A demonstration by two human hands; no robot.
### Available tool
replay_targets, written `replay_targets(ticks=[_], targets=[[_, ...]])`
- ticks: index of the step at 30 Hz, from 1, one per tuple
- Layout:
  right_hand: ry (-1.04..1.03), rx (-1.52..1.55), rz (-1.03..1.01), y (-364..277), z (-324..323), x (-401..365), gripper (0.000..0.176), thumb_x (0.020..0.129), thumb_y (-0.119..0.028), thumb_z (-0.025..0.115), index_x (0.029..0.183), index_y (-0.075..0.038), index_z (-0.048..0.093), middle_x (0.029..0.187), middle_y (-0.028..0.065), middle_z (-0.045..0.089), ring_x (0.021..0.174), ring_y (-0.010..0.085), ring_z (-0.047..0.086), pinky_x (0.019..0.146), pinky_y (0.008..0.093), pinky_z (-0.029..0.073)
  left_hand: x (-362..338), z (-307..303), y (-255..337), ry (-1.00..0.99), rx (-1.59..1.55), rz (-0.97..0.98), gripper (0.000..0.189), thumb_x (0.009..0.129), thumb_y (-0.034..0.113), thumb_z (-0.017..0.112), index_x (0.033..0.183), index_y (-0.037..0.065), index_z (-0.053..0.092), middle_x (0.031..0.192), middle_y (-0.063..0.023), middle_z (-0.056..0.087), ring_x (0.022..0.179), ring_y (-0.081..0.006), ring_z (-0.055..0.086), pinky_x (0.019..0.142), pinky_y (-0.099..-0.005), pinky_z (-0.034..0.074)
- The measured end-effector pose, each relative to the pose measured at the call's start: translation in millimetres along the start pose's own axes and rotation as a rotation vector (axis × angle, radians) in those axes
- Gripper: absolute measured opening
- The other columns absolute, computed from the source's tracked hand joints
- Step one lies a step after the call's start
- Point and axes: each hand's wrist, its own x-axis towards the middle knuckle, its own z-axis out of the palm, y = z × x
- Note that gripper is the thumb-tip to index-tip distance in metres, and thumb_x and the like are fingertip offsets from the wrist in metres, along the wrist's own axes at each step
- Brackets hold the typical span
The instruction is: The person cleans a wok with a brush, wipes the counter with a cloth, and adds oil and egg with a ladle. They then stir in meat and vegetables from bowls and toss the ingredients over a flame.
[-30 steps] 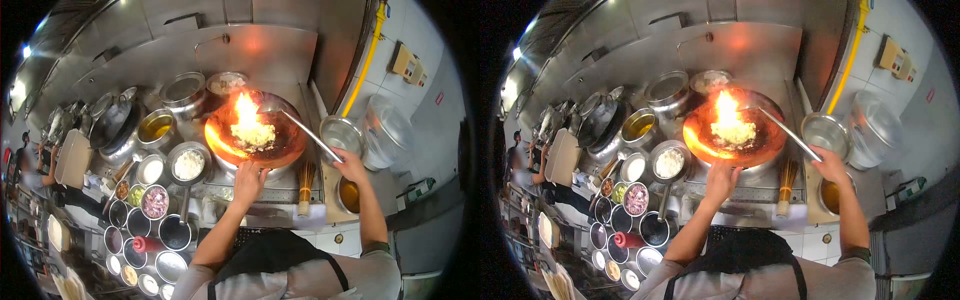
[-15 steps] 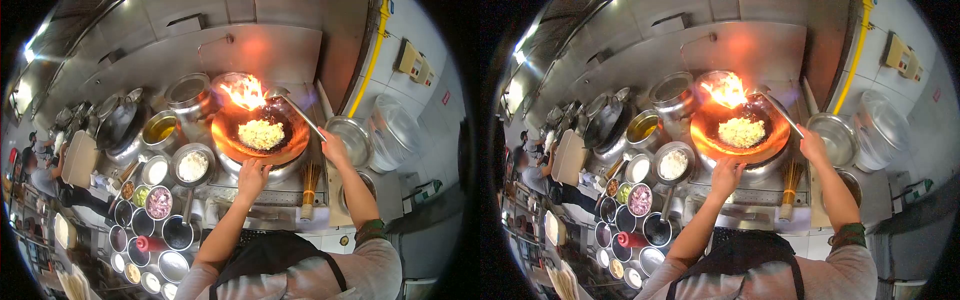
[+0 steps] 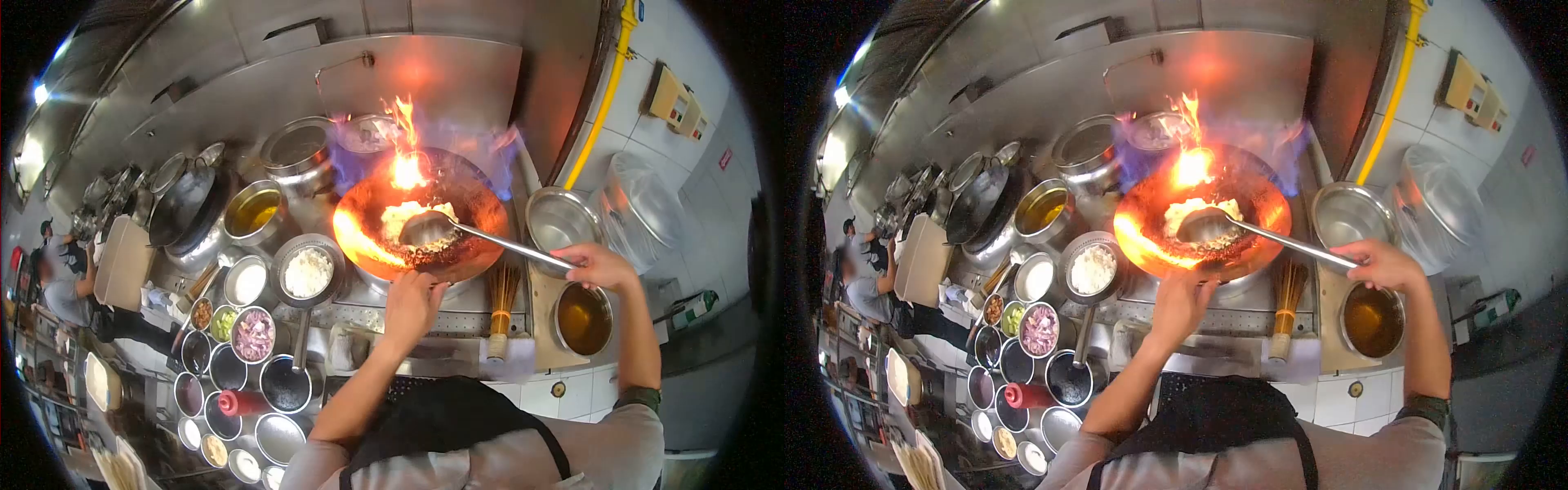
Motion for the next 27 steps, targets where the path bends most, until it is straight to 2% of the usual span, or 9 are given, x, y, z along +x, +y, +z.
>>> replay_targets(ticks=[3, 6, 9, 10, 13, 14, 18, 23, 27], targets=[[0.077, -0.2, -0.014, -9.0, 10.6, 16.4, 0.059, 0.084, 0.0, 0.063, 0.141, -0.012, 0.056, 0.092, 0.0049, 0.067, 0.085, 0.0185, 0.064, 0.077, 0.0337, 0.052, 6.0, -0.4, 18.5, 0.052, 0.026, -0.021, 0.015, 0.086, 0.016, 0.072, 0.087, 0.003, 0.065, 0.084, -0.0156, 0.06, 0.084, -0.0371, 0.057, 0.073, -0.0482, 0.045], [0.432, -0.509, -0.688, 49.8, 27.4, 91.6, 0.06, 0.081, -0.001, 0.062, 0.139, -0.015, 0.058, 0.091, 0.0102, 0.067, 0.082, 0.0257, 0.063, 0.076, 0.0379, 0.052, -14.8, 29.5, -10.7, 0.004, 0.098, -0.019, 0.016, 0.087, 0.018, 0.07, 0.086, 0.003, 0.063, 0.084, -0.0154, 0.059, 0.084, -0.0372, 0.056, 0.072, -0.0486, 0.044], [0.592, -0.626, -0.512, 32.3, 44.4, 70.4, 0.062, 0.08, 0.003, 0.062, 0.139, -0.016, 0.057, 0.1, 0.0159, 0.069, 0.09, 0.0311, 0.065, 0.083, 0.04, 0.051, -61.1, 29.6, -17.8, -0.024, 0.039, 0.026, 0.017, 0.088, 0.017, 0.069, 0.086, 0.003, 0.061, 0.086, -0.017, 0.058, 0.084, -0.0382, 0.055, 0.073, -0.0476, 0.044], [0.539, -0.648, -0.355, 21.3, 43.7, 53.5, 0.059, 0.08, 0.004, 0.063, 0.137, -0.013, 0.059, 0.117, 0.0165, 0.068, 0.102, 0.0309, 0.065, 0.092, 0.0367, 0.05, -71.7, 20.6, -13.7, -0.071, 0.043, 0.025, 0.016, 0.087, 0.016, 0.069, 0.087, 0.003, 0.061, 0.086, -0.0173, 0.057, 0.085, -0.0382, 0.055, 0.073, -0.0471, 0.044], [0.431, -0.418, -0.476, 51.2, 24.3, 46.7, 0.057, 0.081, 0.003, 0.065, 0.137, -0.011, 0.06, 0.127, 0.0155, 0.065, 0.111, 0.0261, 0.065, 0.098, 0.0336, 0.049, -60.0, -13.9, 9.4, -0.003, 0.067, 0.096, 0.014, 0.088, 0.015, 0.07, 0.087, 0.002, 0.064, 0.084, -0.0177, 0.059, 0.08, -0.0379, 0.054, 0.074, -0.0479, 0.043], [0.309, -0.206, -0.306, 43.5, 18.7, 38.9, 0.058, 0.081, 0.003, 0.067, 0.137, -0.012, 0.06, 0.126, 0.0118, 0.067, 0.111, 0.0202, 0.064, 0.099, 0.0322, 0.048, -40.0, -22.4, 12.7, 0.071, 0.099, 0.085, 0.014, 0.087, 0.014, 0.072, 0.087, 0.003, 0.063, 0.083, -0.0171, 0.058, 0.078, -0.0369, 0.054, 0.073, -0.0469, 0.042], [0.187, -0.327, -0.346, 17.5, 1.5, 26.1, 0.06, 0.079, 0.002, 0.066, 0.136, -0.013, 0.061, 0.119, 0.0124, 0.07, 0.105, 0.022, 0.066, 0.094, 0.0339, 0.05, -1.4, -1.5, -11.4, 0.075, 0.04, 0.078, 0.017, 0.085, 0.016, 0.073, 0.089, 0.004, 0.061, 0.085, -0.0157, 0.056, 0.084, -0.0371, 0.055, 0.074, -0.0473, 0.044], [0.422, -0.544, -0.43, 25.2, 38.2, 55.0, 0.059, 0.079, 0.0, 0.067, 0.135, -0.015, 0.062, 0.117, 0.0159, 0.069, 0.105, 0.0291, 0.066, 0.094, 0.0355, 0.049, -40.0, 36.7, -38.5, -0.051, 0.059, -0.034, 0.015, 0.087, 0.013, 0.07, 0.096, 0.002, 0.065, 0.097, -0.0176, 0.062, 0.094, -0.0395, 0.057, 0.081, -0.0487, 0.045], [0.519, -0.44, -0.51, 39.8, 34.2, 29.6, 0.059, 0.077, 0.005, 0.067, 0.133, -0.014, 0.064, 0.122, 0.0172, 0.067, 0.109, 0.0311, 0.066, 0.094, 0.0357, 0.051, -79.6, 1.4, -19.2, -0.03, -0.011, 0.146, 0.028, 0.085, 0.015, 0.071, 0.11, 0.003, 0.065, 0.103, -0.0181, 0.063, 0.1, -0.0413, 0.058, 0.085, -0.0498, 0.047]])
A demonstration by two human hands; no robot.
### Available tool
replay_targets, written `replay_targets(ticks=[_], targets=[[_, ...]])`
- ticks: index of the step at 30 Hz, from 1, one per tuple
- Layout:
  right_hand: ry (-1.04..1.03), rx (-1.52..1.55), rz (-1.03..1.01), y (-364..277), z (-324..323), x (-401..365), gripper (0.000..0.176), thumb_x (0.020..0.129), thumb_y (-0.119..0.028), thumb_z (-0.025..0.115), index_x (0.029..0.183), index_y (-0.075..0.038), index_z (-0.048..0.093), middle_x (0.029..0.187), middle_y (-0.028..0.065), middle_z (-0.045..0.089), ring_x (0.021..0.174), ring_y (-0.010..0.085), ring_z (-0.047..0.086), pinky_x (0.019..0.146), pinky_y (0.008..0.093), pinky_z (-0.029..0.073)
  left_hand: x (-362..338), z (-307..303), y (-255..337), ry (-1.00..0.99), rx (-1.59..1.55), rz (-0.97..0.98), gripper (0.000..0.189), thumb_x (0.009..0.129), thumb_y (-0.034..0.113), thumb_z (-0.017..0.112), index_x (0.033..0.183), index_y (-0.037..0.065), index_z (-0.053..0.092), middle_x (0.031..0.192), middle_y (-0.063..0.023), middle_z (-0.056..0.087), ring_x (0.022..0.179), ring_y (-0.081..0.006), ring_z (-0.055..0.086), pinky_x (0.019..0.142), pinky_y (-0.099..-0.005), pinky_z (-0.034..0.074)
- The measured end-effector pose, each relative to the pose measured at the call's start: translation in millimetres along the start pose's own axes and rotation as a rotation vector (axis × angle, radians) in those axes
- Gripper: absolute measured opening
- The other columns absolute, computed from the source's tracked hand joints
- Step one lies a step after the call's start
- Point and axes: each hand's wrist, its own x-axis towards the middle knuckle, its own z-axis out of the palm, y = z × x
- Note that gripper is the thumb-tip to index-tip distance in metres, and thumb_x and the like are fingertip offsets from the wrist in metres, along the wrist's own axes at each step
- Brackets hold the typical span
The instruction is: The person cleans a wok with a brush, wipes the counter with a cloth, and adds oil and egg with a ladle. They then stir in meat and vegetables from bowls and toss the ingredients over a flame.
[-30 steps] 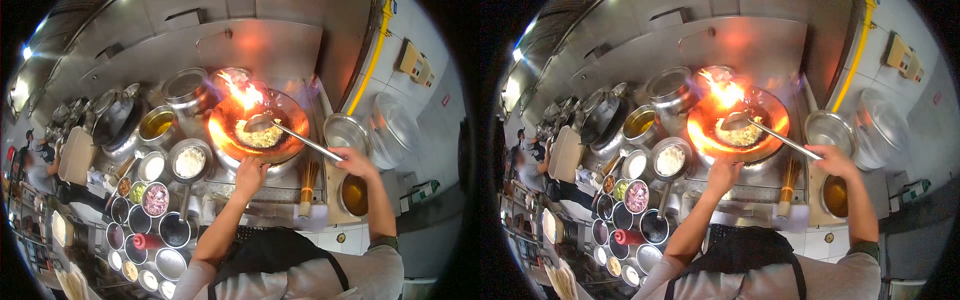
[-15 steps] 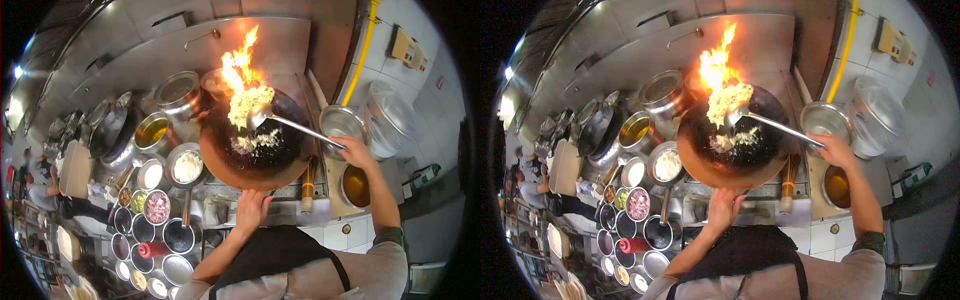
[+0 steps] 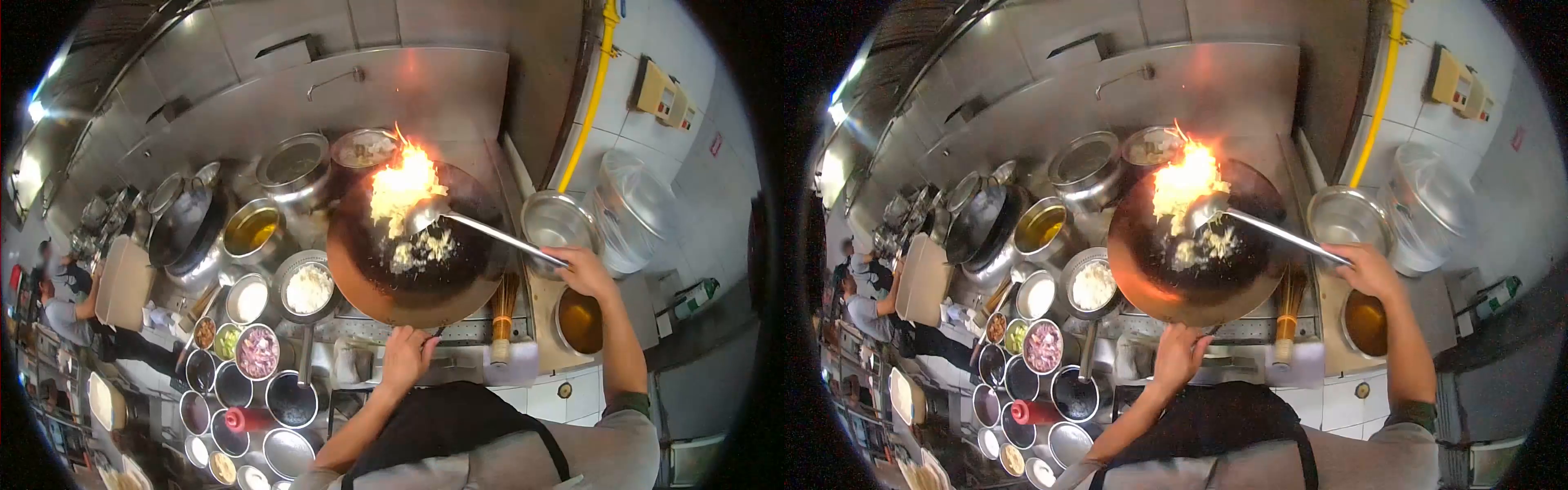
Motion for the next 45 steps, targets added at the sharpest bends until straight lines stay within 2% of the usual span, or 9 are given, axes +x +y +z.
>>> replay_targets(ticks=[1, 7, 16, 25, 28, 32, 36, 41, 45], targets=[[-0.048, 0.126, 0.145, -2.6, -7.1, -3.6, 0.057, 0.077, 0.005, 0.067, 0.131, -0.013, 0.065, 0.122, 0.0174, 0.068, 0.106, 0.0322, 0.067, 0.092, 0.0367, 0.052, 19.2, -11.3, 7.1, 0.041, 0.029, -0.012, 0.026, 0.085, 0.014, 0.072, 0.106, 0.002, 0.064, 0.099, -0.0178, 0.061, 0.097, -0.0405, 0.058, 0.083, -0.0508, 0.046], [0.113, -0.198, 0.119, -9.2, -9.4, 32.3, 0.051, 0.086, -0.007, 0.064, 0.136, -0.021, 0.061, 0.117, 0.017, 0.068, 0.106, 0.0347, 0.064, 0.091, 0.044, 0.052, 82.6, -1.9, -25.1, 0.02, 0.062, -0.125, 0.023, 0.085, 0.019, 0.073, 0.1, 0.003, 0.063, 0.091, -0.0155, 0.06, 0.09, -0.0386, 0.056, 0.078, -0.0494, 0.046], [0.225, -0.37, 0.155, 40.4, 37.6, 99.5, 0.054, 0.087, -0.01, 0.063, 0.136, -0.031, 0.06, 0.113, 0.0174, 0.066, 0.101, 0.0389, 0.064, 0.087, 0.0468, 0.052, 50.5, -27.9, -1.4, 0.189, 0.099, -0.158, 0.032, 0.084, 0.014, 0.075, 0.112, 0.002, 0.066, 0.113, -0.0187, 0.064, 0.106, -0.0379, 0.061, 0.091, -0.0421, 0.05], [-0.029, -0.165, 0.103, 22.3, 8.7, 83.4, 0.055, 0.083, -0.005, 0.059, 0.133, -0.028, 0.064, 0.12, 0.02, 0.065, 0.108, 0.0394, 0.063, 0.091, 0.0461, 0.052, -112.8, -80.2, 26.5, -0.37, -0.168, -0.835, 0.03, 0.092, 0.027, 0.069, 0.11, 0.004, 0.071, 0.108, -0.0185, 0.07, 0.101, -0.037, 0.067, 0.086, -0.0422, 0.053], [0.082, -0.209, 0.197, 4.7, 20.7, 92.9, 0.054, 0.084, -0.007, 0.06, 0.133, -0.027, 0.063, 0.118, 0.0188, 0.067, 0.108, 0.039, 0.063, 0.094, 0.0461, 0.05, -152.4, -37.3, -4.9, -0.597, -0.296, -0.904, 0.034, 0.093, 0.032, 0.067, 0.111, 0.004, 0.071, 0.109, -0.0202, 0.07, 0.102, -0.0372, 0.067, 0.088, -0.0415, 0.052], [0.113, -0.218, 0.206, 24.1, 28.8, 104.8, 0.056, 0.084, -0.009, 0.061, 0.137, -0.027, 0.059, 0.123, 0.0188, 0.065, 0.114, 0.0385, 0.061, 0.098, 0.0463, 0.049, -203.7, 49.6, -65.0, -0.954, -0.206, -0.704, 0.047, 0.095, 0.042, 0.058, 0.121, 0.004, 0.067, 0.119, -0.0229, 0.067, 0.112, -0.0405, 0.063, 0.097, -0.0458, 0.049], [-0.081, -0.229, 0.08, 31.5, -5.4, 93.8, 0.059, 0.085, -0.01, 0.063, 0.141, -0.026, 0.055, 0.127, 0.0201, 0.062, 0.116, 0.0394, 0.059, 0.099, 0.0458, 0.049, -252.1, 146.8, -96.5, -0.866, -0.017, -0.579, 0.039, 0.099, 0.033, 0.049, 0.116, 0.004, 0.069, 0.125, -0.0257, 0.062, 0.11, -0.0421, 0.063, 0.095, -0.0485, 0.05], [0.053, -0.353, 0.017, 38.7, 2.8, 116.9, 0.058, 0.084, -0.009, 0.063, 0.14, -0.02, 0.056, 0.119, 0.0189, 0.065, 0.11, 0.0391, 0.062, 0.093, 0.0447, 0.051, -223.5, 180.3, -65.5, -0.564, 0.079, -0.572, 0.045, 0.098, 0.042, 0.048, 0.128, 0.011, 0.063, 0.13, -0.0241, 0.06, 0.118, -0.0433, 0.059, 0.102, -0.0484, 0.046], [-0.021, -0.431, 0.108, 8.6, -18.6, 129.8, 0.059, 0.082, -0.007, 0.064, 0.139, -0.02, 0.057, 0.123, 0.0185, 0.065, 0.109, 0.038, 0.062, 0.092, 0.0447, 0.052, -236.9, 227.6, -78.4, -0.671, 0.102, -0.601, 0.046, 0.098, 0.043, 0.048, 0.127, 0.011, 0.064, 0.128, -0.0235, 0.062, 0.117, -0.0426, 0.059, 0.101, -0.0482, 0.046]])
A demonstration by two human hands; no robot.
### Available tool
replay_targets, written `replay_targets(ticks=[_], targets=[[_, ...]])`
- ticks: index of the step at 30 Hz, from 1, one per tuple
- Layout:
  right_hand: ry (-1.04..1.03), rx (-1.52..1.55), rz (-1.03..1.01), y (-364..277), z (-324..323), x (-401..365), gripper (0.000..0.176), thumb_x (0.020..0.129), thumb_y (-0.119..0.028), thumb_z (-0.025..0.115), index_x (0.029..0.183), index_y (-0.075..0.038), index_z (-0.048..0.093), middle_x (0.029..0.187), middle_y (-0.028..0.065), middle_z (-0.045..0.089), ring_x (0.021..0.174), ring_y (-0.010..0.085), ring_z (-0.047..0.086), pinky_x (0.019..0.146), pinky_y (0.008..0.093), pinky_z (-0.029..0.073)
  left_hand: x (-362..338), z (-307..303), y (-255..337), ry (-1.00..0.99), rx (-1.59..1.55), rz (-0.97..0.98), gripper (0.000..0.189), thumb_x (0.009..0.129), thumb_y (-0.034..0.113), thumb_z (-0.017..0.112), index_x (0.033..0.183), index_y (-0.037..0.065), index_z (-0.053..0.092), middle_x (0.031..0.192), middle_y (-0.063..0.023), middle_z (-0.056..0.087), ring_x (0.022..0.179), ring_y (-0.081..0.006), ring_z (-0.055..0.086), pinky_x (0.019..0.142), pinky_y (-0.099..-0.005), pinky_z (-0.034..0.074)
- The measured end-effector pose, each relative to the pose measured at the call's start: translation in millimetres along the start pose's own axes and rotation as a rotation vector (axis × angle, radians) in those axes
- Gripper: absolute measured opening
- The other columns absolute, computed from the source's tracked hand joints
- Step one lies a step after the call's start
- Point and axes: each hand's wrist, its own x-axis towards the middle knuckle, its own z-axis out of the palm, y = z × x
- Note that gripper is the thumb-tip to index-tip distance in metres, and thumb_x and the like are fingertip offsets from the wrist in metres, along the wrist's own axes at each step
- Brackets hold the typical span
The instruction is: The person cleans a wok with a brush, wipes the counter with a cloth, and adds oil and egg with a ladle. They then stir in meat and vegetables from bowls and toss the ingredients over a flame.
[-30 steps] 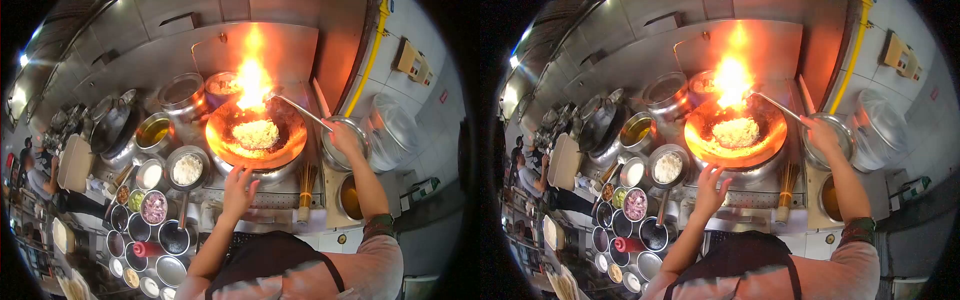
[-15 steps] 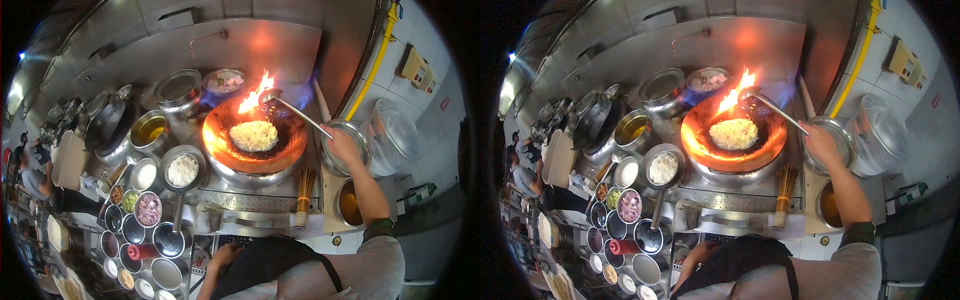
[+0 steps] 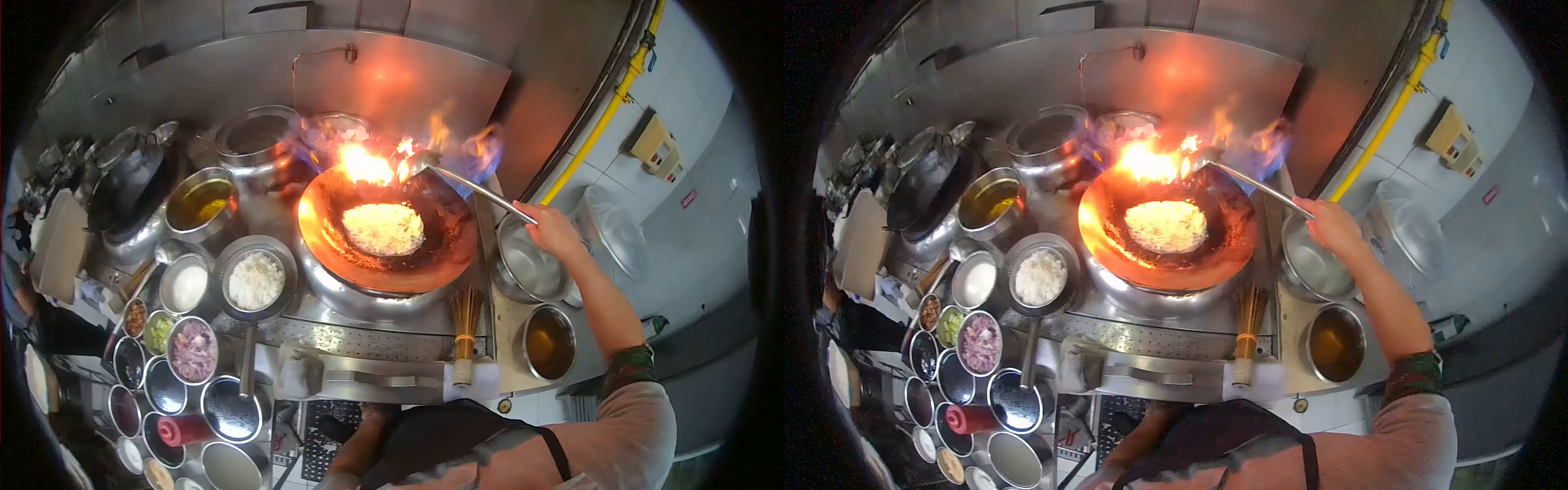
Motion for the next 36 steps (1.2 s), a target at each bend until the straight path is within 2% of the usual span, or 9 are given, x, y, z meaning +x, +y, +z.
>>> replay_targets(ticks=[7, 13, 14, 19, 25, 30, 33, 35, 36], targets=[[-0.331, 0.142, 0.086, -11.6, -30.8, -34.1, 0.057, 0.083, -0.01, 0.068, 0.139, -0.018, 0.058, 0.126, 0.0159, 0.065, 0.112, 0.0348, 0.063, 0.096, 0.0406, 0.05, 10.8, 8.7, -20.1, -0.308, 0.047, 0.023, 0.047, 0.098, 0.045, 0.048, 0.126, 0.012, 0.065, 0.125, -0.0223, 0.064, 0.116, -0.0415, 0.061, 0.101, -0.0477, 0.047], [-0.145, 0.46, 0.026, -19.8, 46.6, -38.4, 0.055, 0.084, -0.011, 0.069, 0.138, -0.012, 0.057, 0.124, 0.018, 0.066, 0.107, 0.0322, 0.065, 0.096, 0.0391, 0.05, -32.8, -37.0, -20.1, -0.665, -0.045, 0.148, 0.048, 0.098, 0.048, 0.048, 0.126, 0.012, 0.066, 0.122, -0.0214, 0.066, 0.115, -0.0405, 0.062, 0.1, -0.0474, 0.048], [-0.295, 0.471, 0.111, -28.2, 32.8, -44.0, 0.054, 0.084, -0.008, 0.068, 0.137, -0.011, 0.057, 0.123, 0.0194, 0.066, 0.105, 0.0333, 0.067, 0.094, 0.0382, 0.05, -49.6, -54.4, -14.6, -0.658, -0.084, 0.145, 0.049, 0.098, 0.048, 0.048, 0.126, 0.012, 0.066, 0.121, -0.0212, 0.066, 0.115, -0.0403, 0.062, 0.1, -0.0473, 0.048], [-0.26, 0.744, -0.081, 21.3, 13.4, -91.9, 0.053, 0.084, -0.003, 0.064, 0.136, -0.01, 0.058, 0.117, 0.0197, 0.068, 0.103, 0.0325, 0.068, 0.091, 0.0369, 0.052, -126.3, -249.0, 76.0, -0.162, -0.425, -0.339, 0.041, 0.096, 0.042, 0.06, 0.12, 0.01, 0.07, 0.111, -0.0183, 0.071, 0.105, -0.0354, 0.068, 0.089, -0.0421, 0.052], [-0.141, 0.501, -0.081, 7.1, 42.5, -82.7, 0.049, 0.087, -0.01, 0.065, 0.135, -0.013, 0.059, 0.115, 0.0209, 0.068, 0.104, 0.041, 0.065, 0.091, 0.0457, 0.051, -80.2, -380.3, 52.9, 0.465, -0.505, -0.402, 0.045, 0.098, 0.035, 0.061, 0.12, -0.004, 0.066, 0.105, -0.0195, 0.073, 0.1, -0.0237, 0.07, 0.087, -0.0343, 0.052], [-0.058, 0.61, 0.225, -46.4, 85.6, -84.4, 0.054, 0.089, -0.016, 0.066, 0.14, -0.01, 0.05, 0.117, 0.029, 0.064, 0.104, 0.0479, 0.062, 0.094, 0.0489, 0.049, -11.7, -409.2, -53.5, 0.572, -0.243, -0.463, 0.047, 0.087, 0.034, 0.063, 0.108, -0.008, 0.067, 0.106, -0.0303, 0.068, 0.103, -0.0433, 0.066, 0.091, -0.0442, 0.05], [-0.054, 0.566, 0.217, -75.4, 122.8, -69.7, 0.056, 0.091, -0.017, 0.066, 0.141, -0.006, 0.043, 0.107, 0.0266, 0.067, 0.088, 0.0415, 0.067, 0.079, 0.0476, 0.055, 31.2, -383.8, -149.5, 0.575, -0.147, -0.597, 0.048, 0.086, 0.036, 0.06, 0.102, -0.009, 0.067, 0.106, -0.0313, 0.068, 0.105, -0.0433, 0.066, 0.089, -0.0476, 0.05], [-0.339, 1.184, 0.456, -112.3, 96.5, -61.3, 0.052, 0.093, -0.017, 0.064, 0.138, -0.005, 0.041, 0.092, 0.0141, 0.064, 0.07, 0.0241, 0.064, 0.058, 0.0396, 0.054, 34.3, -374.3, -150.1, 0.655, -0.178, -0.611, 0.044, 0.085, 0.033, 0.06, 0.089, -0.01, 0.069, 0.096, -0.032, 0.068, 0.098, -0.0436, 0.068, 0.083, -0.0492, 0.05], [-0.369, 1.308, 0.418, -114.7, 100.6, -58.7, 0.049, 0.095, -0.013, 0.061, 0.14, -0.008, 0.042, 0.085, 0.0053, 0.055, 0.063, 0.0115, 0.054, 0.046, 0.0305, 0.047, 45.1, -366.0, -172.2, 0.636, -0.243, -0.618, 0.042, 0.084, 0.031, 0.06, 0.085, -0.01, 0.069, 0.091, -0.0316, 0.069, 0.094, -0.0432, 0.069, 0.081, -0.049, 0.051]])
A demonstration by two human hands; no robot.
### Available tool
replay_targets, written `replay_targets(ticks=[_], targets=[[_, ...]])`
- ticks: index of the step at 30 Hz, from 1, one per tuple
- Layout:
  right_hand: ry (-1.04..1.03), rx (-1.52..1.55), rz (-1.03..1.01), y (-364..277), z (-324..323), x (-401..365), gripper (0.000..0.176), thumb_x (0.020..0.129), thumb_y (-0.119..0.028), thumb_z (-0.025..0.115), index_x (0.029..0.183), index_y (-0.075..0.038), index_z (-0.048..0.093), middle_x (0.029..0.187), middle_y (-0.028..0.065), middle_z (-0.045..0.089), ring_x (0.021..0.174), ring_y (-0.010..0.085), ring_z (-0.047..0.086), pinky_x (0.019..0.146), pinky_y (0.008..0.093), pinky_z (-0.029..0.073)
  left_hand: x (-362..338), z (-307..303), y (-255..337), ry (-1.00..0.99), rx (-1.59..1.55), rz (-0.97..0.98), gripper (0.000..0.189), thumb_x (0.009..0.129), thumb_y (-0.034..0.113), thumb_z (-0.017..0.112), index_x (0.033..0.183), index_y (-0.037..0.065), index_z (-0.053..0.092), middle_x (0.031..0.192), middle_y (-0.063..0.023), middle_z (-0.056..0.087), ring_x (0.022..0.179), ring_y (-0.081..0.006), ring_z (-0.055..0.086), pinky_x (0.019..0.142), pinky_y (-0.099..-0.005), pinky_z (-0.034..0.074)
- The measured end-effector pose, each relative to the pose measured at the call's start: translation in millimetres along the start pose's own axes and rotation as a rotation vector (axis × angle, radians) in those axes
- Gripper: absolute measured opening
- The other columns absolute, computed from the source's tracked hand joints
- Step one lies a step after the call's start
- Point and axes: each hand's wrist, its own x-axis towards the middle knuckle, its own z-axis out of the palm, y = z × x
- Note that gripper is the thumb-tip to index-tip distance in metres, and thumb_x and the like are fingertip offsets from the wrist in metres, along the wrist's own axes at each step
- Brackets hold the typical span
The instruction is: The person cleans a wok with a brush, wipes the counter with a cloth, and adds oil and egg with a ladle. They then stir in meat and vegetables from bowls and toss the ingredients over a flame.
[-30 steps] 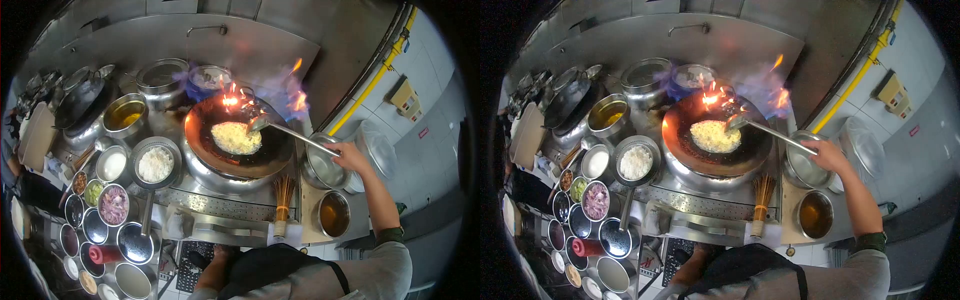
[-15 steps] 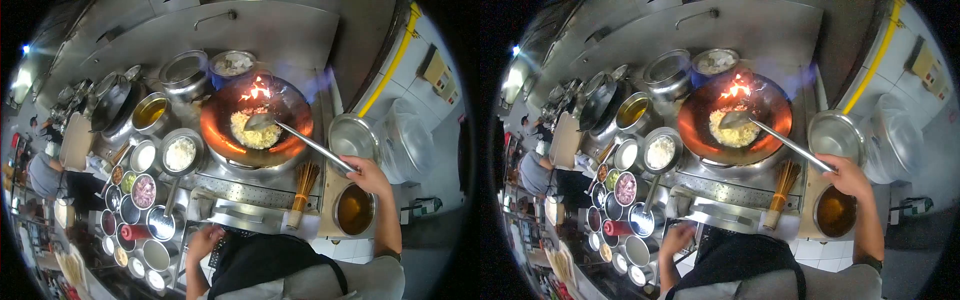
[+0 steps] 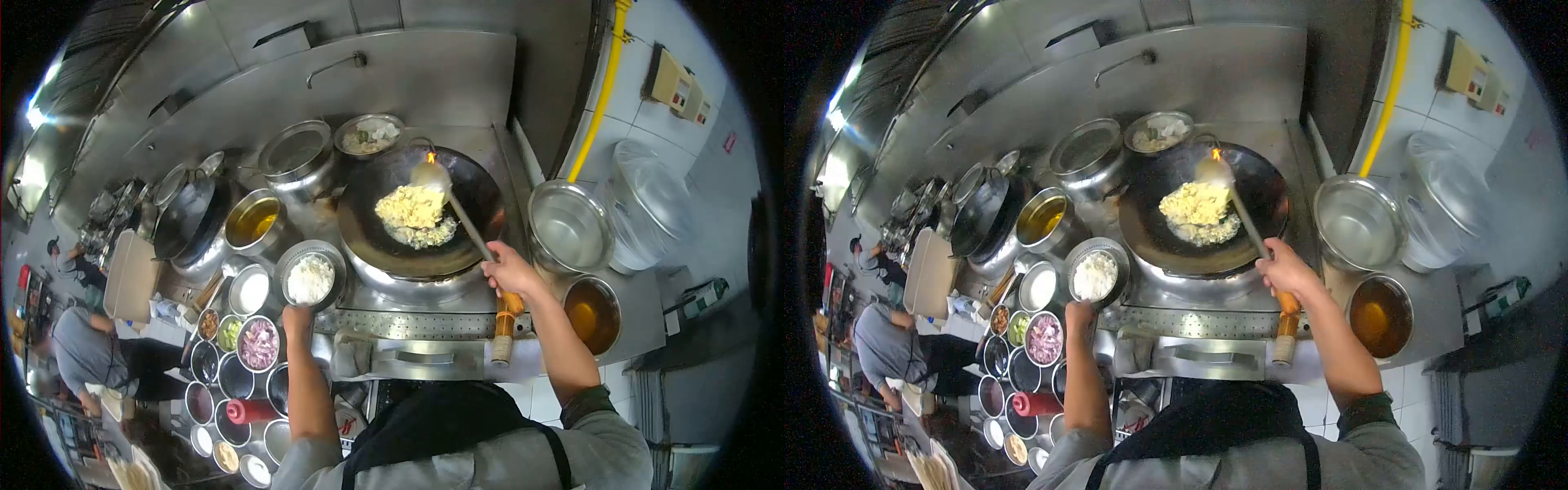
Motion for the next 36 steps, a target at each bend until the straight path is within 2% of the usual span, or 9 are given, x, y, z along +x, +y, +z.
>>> replay_targets(ticks=[2, 5, 7, 8, 11, 14, 21, 28, 36], targets=[[-0.032, 0.032, -0.033, -1.0, 6.3, -16.8, 0.049, 0.094, -0.01, 0.06, 0.14, -0.008, 0.043, 0.085, 0.0064, 0.056, 0.063, 0.0123, 0.055, 0.046, 0.0312, 0.047, 8.1, 1.1, 2.8, -0.047, -0.113, -0.142, 0.033, 0.083, 0.022, 0.06, 0.072, -0.008, 0.068, 0.073, -0.0275, 0.068, 0.069, -0.0348, 0.07, 0.062, -0.0457, 0.052], [-0.071, -0.051, -0.043, -3.8, 6.4, -45.6, 0.052, 0.092, -0.006, 0.063, 0.141, -0.01, 0.044, 0.086, 0.0065, 0.057, 0.063, 0.012, 0.056, 0.048, 0.0314, 0.048, 38.2, 23.6, -33.4, -0.136, -0.371, -0.062, 0.029, 0.084, 0.014, 0.056, 0.066, -0.008, 0.065, 0.067, -0.0219, 0.067, 0.053, -0.0259, 0.065, 0.048, -0.0401, 0.047], [-0.087, -0.195, -0.035, -0.8, 4.4, -54.5, 0.054, 0.091, -0.007, 0.065, 0.141, -0.011, 0.044, 0.087, 0.0061, 0.057, 0.068, 0.0131, 0.059, 0.053, 0.0327, 0.05, 40.5, 25.5, -33.7, -0.139, -0.599, -0.23, 0.027, 0.084, 0.011, 0.054, 0.067, -0.007, 0.065, 0.064, -0.018, 0.066, 0.049, -0.0231, 0.063, 0.044, -0.0369, 0.046], [-0.048, -0.426, -0.078, -0.6, 2.4, -53.5, 0.055, 0.091, -0.009, 0.064, 0.142, -0.013, 0.044, 0.096, 0.0115, 0.063, 0.081, 0.0235, 0.066, 0.068, 0.0393, 0.056, 36.9, 21.3, -24.0, -0.144, -0.711, -0.309, 0.026, 0.084, 0.009, 0.052, 0.068, -0.006, 0.065, 0.062, -0.016, 0.065, 0.048, -0.0217, 0.062, 0.042, -0.0353, 0.046], [0.234, -1.052, -0.447, 18.1, -12.3, -28.6, 0.055, 0.091, -0.011, 0.063, 0.142, -0.014, 0.045, 0.11, 0.0184, 0.064, 0.1, 0.0355, 0.066, 0.085, 0.0473, 0.054, 25.4, 15.4, 4.2, -0.111, -0.883, -0.364, 0.021, 0.084, 0.006, 0.051, 0.081, -0.008, 0.066, 0.067, -0.0143, 0.066, 0.048, -0.0227, 0.062, 0.044, -0.0336, 0.049], [0.193, -1.148, -0.288, -15.0, -20.3, -46.7, 0.061, 0.089, -0.01, 0.062, 0.147, -0.019, 0.044, 0.119, 0.0221, 0.062, 0.109, 0.0407, 0.062, 0.092, 0.0505, 0.051, 20.8, 16.9, 21.9, -0.062, -1.118, -0.435, 0.024, 0.084, 0.005, 0.048, 0.096, -0.012, 0.062, 0.078, -0.0173, 0.066, 0.053, -0.0242, 0.065, 0.044, -0.0346, 0.053], [0.215, -1.147, -0.32, -53.3, -81.3, -114.3, 0.058, 0.082, -0.005, 0.064, 0.138, -0.017, 0.056, 0.12, 0.0189, 0.065, 0.108, 0.0393, 0.063, 0.095, 0.0454, 0.05, -6.1, -22.5, 22.3, -0.074, -1.045, -0.224, 0.016, 0.087, 0.006, 0.05, 0.093, -0.008, 0.054, 0.079, -0.0173, 0.063, 0.058, -0.0247, 0.066, 0.047, -0.0338, 0.055], [0.205, -0.963, -0.406, -13.3, -87.3, -77.7, 0.054, 0.085, -0.007, 0.063, 0.137, -0.017, 0.057, 0.119, 0.0191, 0.066, 0.107, 0.0385, 0.063, 0.094, 0.0446, 0.05, -47.6, -100.7, 138.6, -0.134, -0.962, 0.001, 0.009, 0.091, 0.008, 0.057, 0.087, 0.0, 0.057, 0.077, -0.0087, 0.063, 0.059, -0.0159, 0.062, 0.054, -0.0265, 0.054], [0.124, -0.884, -0.421, -11.0, -123.8, -86.2, 0.051, 0.084, -0.008, 0.067, 0.135, -0.012, 0.06, 0.12, 0.0213, 0.066, 0.105, 0.0379, 0.065, 0.093, 0.0425, 0.051, -18.1, -51.6, 258.8, -0.198, -0.771, 0.302, 0.017, 0.089, 0.007, 0.064, 0.077, -0.001, 0.055, 0.069, -0.0115, 0.063, 0.058, -0.0184, 0.066, 0.05, -0.03, 0.056]])
